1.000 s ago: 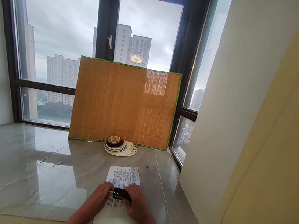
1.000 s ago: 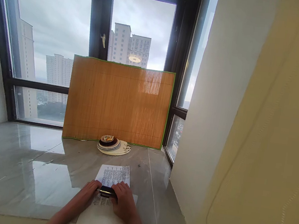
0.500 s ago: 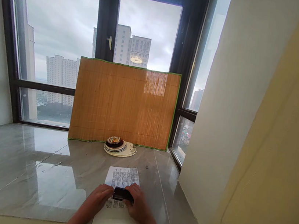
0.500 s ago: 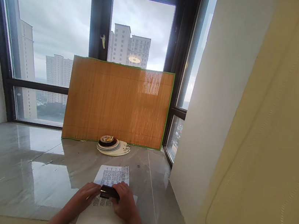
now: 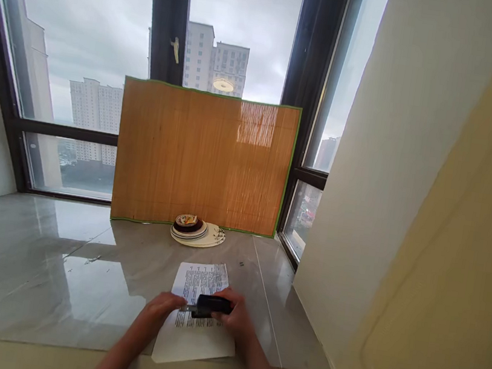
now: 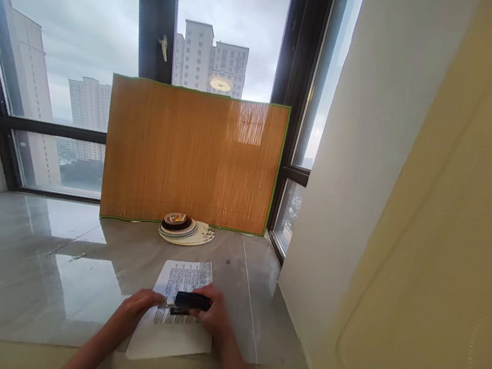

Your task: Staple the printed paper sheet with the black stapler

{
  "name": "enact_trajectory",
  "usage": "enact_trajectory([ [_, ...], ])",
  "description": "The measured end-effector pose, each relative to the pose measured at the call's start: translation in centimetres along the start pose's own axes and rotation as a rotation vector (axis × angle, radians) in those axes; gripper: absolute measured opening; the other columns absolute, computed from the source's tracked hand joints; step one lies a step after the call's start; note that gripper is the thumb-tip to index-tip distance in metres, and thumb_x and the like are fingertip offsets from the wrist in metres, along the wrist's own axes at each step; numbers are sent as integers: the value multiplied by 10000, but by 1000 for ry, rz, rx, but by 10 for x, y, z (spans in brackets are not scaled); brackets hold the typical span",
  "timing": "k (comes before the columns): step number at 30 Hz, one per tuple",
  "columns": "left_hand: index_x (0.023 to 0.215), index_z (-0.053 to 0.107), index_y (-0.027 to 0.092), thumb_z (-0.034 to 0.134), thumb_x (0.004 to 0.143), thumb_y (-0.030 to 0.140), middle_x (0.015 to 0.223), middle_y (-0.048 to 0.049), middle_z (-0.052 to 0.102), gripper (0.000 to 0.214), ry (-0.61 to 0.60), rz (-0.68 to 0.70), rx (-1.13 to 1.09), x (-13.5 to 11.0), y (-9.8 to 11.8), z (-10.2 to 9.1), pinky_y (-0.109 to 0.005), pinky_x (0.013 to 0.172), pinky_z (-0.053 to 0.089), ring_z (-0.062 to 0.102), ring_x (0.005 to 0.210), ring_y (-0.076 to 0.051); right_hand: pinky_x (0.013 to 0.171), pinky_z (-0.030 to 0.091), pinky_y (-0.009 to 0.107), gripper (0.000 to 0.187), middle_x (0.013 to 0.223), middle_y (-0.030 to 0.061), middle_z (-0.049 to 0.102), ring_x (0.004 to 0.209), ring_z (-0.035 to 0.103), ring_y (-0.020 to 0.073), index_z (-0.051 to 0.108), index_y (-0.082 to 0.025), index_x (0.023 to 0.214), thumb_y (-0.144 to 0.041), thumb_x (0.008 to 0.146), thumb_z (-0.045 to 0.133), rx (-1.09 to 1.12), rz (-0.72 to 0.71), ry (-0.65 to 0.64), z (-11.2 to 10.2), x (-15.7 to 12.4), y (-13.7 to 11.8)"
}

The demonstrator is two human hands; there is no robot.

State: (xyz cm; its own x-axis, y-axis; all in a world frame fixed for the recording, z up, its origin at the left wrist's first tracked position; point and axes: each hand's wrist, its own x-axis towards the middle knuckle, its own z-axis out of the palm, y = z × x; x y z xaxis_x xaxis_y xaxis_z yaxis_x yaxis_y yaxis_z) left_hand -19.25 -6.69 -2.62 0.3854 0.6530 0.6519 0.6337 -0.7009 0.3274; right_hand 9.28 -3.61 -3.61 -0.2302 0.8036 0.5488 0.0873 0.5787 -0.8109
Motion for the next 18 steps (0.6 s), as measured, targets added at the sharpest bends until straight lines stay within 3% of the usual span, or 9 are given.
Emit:
enact_trajectory([
  [5, 1094, 680, 259, 535, 984, 345, 1061, -62, 746, 201, -68, -93, -26, 2, 0, 7, -360, 903, 569, 699, 1008, -234, 786, 510, 335, 409, 893, 35, 705, 849, 634, 209, 793, -221, 1003, -418, 655, 883, 59, 50, -136, -1, -1, -14],
  [11, 1074, 604, 249, 530, 895, 161, 1106, -44, 669, 212, -190, -157, 9, 6, 5, 10, -367, 877, 513, 625, 925, -220, 863, 501, 347, 448, 952, 34, 709, 910, 630, 207, 756, -225, 1117, -454, 745, 853, 38, -5, -306, 2, -4, -24],
  [15, 1043, 591, 241, 519, 865, 108, 1107, -33, 657, 234, -222, -141, 41, 12, 9, 6, -351, 861, 492, 606, 915, -213, 869, 500, 342, 445, 977, 35, 702, 928, 623, 205, 730, -227, 1149, -458, 780, 824, -3, -11, -347, 2, -2, -24],
  [18, 1012, 584, 218, 492, 920, 129, 1085, -47, 652, 157, -243, -168, 110, 19, 25, 0, -347, 880, 484, 606, 947, -211, 838, 510, 341, 423, 956, 40, 695, 892, 633, 204, 736, -213, 1113, -472, 785, 805, -1, 9, -317, 1, -5, -27],
])
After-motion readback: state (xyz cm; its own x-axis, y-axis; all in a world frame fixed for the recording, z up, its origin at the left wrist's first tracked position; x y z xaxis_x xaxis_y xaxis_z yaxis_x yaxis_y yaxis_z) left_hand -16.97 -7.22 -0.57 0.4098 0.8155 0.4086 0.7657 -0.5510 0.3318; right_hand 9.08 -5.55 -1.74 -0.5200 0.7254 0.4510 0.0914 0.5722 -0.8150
